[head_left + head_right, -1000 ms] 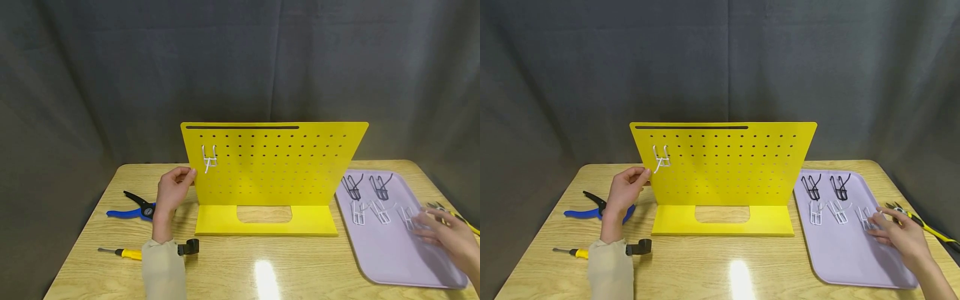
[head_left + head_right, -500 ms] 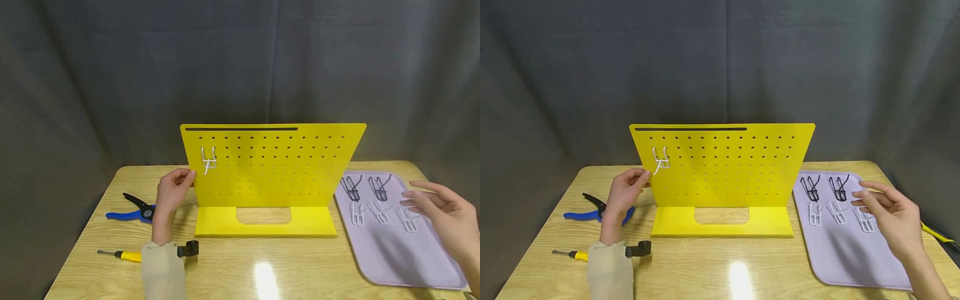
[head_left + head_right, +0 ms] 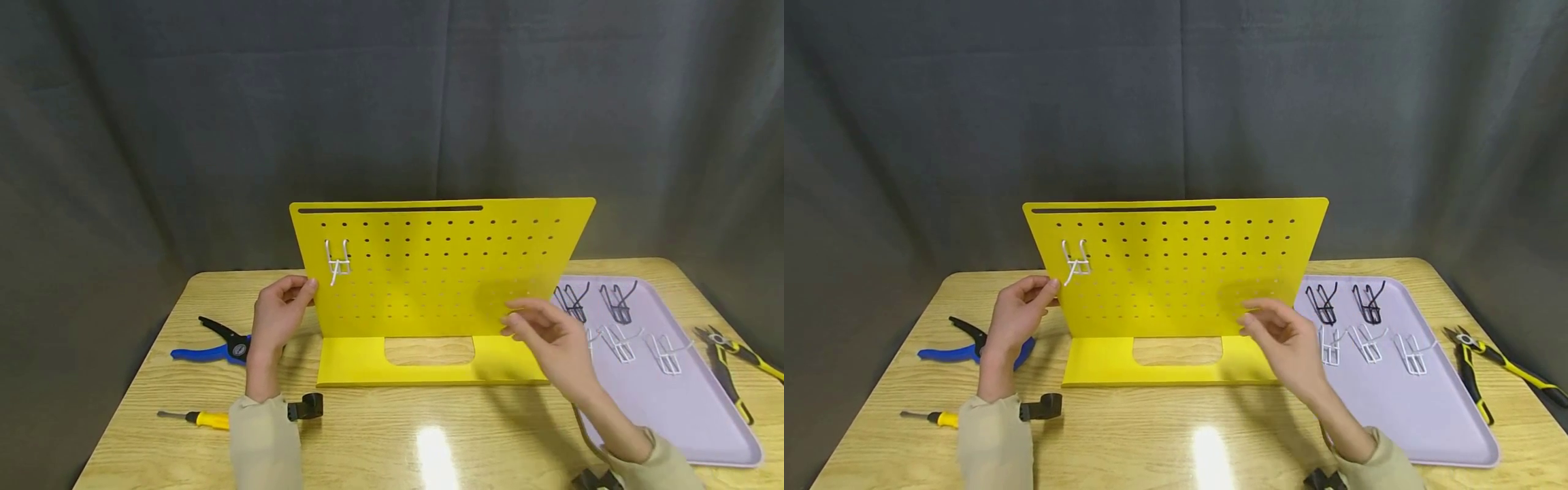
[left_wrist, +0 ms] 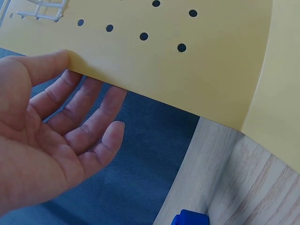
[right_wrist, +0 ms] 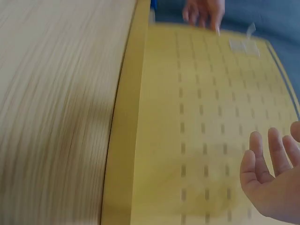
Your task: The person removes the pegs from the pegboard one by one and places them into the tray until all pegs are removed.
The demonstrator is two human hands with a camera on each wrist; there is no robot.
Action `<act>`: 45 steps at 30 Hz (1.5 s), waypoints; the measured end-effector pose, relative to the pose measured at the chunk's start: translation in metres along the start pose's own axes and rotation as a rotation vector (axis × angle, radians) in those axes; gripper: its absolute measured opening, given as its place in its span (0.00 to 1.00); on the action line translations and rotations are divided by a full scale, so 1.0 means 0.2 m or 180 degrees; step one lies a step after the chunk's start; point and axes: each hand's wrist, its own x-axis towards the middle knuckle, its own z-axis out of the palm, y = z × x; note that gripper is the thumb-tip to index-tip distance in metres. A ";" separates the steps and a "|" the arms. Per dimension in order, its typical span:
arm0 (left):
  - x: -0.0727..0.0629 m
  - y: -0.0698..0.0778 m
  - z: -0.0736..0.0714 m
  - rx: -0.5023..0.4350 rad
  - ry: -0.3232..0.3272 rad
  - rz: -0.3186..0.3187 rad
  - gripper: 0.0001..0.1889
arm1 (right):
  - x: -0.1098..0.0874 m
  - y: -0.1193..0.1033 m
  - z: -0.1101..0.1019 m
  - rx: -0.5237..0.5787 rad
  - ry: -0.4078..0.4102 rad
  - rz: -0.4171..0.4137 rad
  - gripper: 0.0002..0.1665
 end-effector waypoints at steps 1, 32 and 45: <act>0.00 0.00 0.00 -0.0002 -0.0002 -0.0001 0.16 | 0.01 -0.01 0.05 0.0025 -0.0088 -0.0036 0.14; 0.02 -0.01 0.00 0.0050 0.0005 0.0067 0.16 | 0.26 -0.13 0.78 0.0052 -0.0688 0.0045 0.15; 0.02 -0.02 0.00 0.0005 -0.0023 0.0040 0.18 | 0.33 -0.17 0.92 0.0038 -0.0949 -0.0095 0.17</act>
